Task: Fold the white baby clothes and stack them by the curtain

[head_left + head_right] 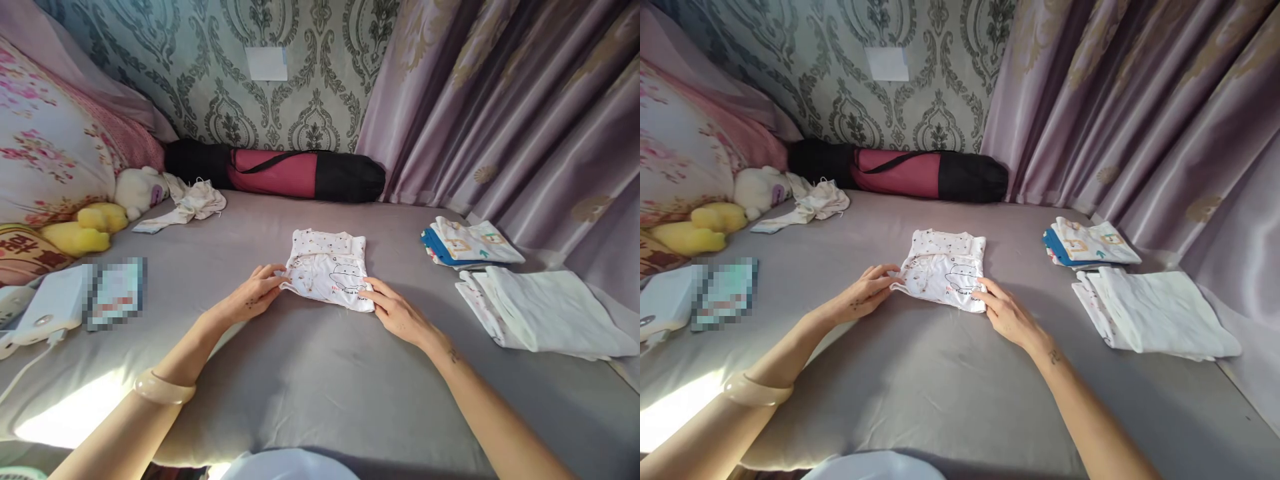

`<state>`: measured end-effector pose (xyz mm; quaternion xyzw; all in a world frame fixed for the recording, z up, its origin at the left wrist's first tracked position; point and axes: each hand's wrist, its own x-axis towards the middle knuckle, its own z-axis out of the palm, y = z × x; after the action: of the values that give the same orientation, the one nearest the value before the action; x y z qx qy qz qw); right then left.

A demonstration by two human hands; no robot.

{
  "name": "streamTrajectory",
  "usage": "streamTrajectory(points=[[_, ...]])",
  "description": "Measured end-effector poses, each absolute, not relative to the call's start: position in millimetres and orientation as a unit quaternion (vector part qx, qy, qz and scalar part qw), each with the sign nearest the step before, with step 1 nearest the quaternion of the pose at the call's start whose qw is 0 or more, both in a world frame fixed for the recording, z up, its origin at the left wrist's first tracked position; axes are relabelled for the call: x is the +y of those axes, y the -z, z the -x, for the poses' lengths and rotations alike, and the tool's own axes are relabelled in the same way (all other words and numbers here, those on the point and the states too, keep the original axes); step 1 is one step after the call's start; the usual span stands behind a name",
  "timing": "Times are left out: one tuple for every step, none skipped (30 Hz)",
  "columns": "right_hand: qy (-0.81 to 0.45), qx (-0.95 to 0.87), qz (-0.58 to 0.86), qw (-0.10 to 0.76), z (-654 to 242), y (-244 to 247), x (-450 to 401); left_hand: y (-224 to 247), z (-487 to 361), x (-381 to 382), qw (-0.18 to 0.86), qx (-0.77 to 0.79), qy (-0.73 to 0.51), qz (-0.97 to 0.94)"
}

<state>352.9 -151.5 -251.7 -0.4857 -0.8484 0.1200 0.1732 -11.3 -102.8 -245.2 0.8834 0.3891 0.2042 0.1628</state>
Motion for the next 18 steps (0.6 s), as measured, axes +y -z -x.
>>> streamTrajectory(points=[[-0.131,-0.844,0.487,0.184,-353.3,252.1,-150.0,244.9,11.1,-102.6,0.170,0.390,-0.202,-0.882],[-0.142,-0.837,0.489,0.200,-353.9,252.7,-148.4,245.0,11.4,-102.1,0.177,0.392,-0.199,-0.881],[-0.153,-0.829,0.490,0.220,-354.6,253.5,-147.1,245.1,12.1,-101.6,0.183,0.393,-0.196,-0.880],[-0.163,-0.822,0.491,0.240,-355.5,254.3,-146.0,245.1,13.2,-101.1,0.187,0.393,-0.196,-0.879],[-0.170,-0.815,0.490,0.260,-356.4,254.9,-145.4,244.6,14.4,-100.9,0.189,0.392,-0.199,-0.878],[-0.175,-0.810,0.488,0.275,-357.2,255.1,-145.6,243.4,15.8,-101.2,0.191,0.390,-0.203,-0.878],[-0.179,-0.807,0.486,0.285,-357.9,254.7,-146.5,241.5,17.1,-102.1,0.193,0.385,-0.209,-0.878],[-0.180,-0.805,0.484,0.292,-358.5,253.5,-148.4,238.8,18.3,-103.8,0.196,0.378,-0.213,-0.879],[-0.180,-0.805,0.483,0.294,-358.9,251.5,-151.3,235.4,19.3,-106.4,0.199,0.372,-0.216,-0.880],[-0.180,-0.806,0.482,0.293,-359.0,248.7,-155.2,231.5,20.3,-109.7,0.204,0.368,-0.218,-0.881],[-0.181,-0.806,0.483,0.290,-358.9,245.1,-160.2,227.2,21.2,-113.9,0.211,0.366,-0.216,-0.880],[-0.184,-0.806,0.486,0.284,-358.7,241.1,-165.9,222.7,22.1,-118.7,0.220,0.366,-0.210,-0.879],[-0.189,-0.806,0.488,0.277,-358.4,236.7,-172.2,218.3,23.1,-124.1,0.230,0.367,-0.202,-0.878],[-0.197,-0.807,0.487,0.268,-358.1,232.4,-178.8,214.1,24.2,-129.8,0.239,0.369,-0.190,-0.878],[-0.207,-0.810,0.484,0.260,-357.8,228.2,-185.2,210.2,25.3,-135.5,0.249,0.371,-0.179,-0.877],[-0.218,-0.813,0.479,0.251,-357.7,224.4,-191.1,206.8,26.4,-140.9,0.260,0.374,-0.169,-0.874],[-0.229,-0.816,0.473,0.243,-357.7,221.2,-196.1,203.9,27.3,-145.8,0.273,0.378,-0.162,-0.870],[-0.240,-0.819,0.466,0.235,-357.8,218.5,-200.0,201.5,27.9,-149.7,0.288,0.384,-0.159,-0.863]])
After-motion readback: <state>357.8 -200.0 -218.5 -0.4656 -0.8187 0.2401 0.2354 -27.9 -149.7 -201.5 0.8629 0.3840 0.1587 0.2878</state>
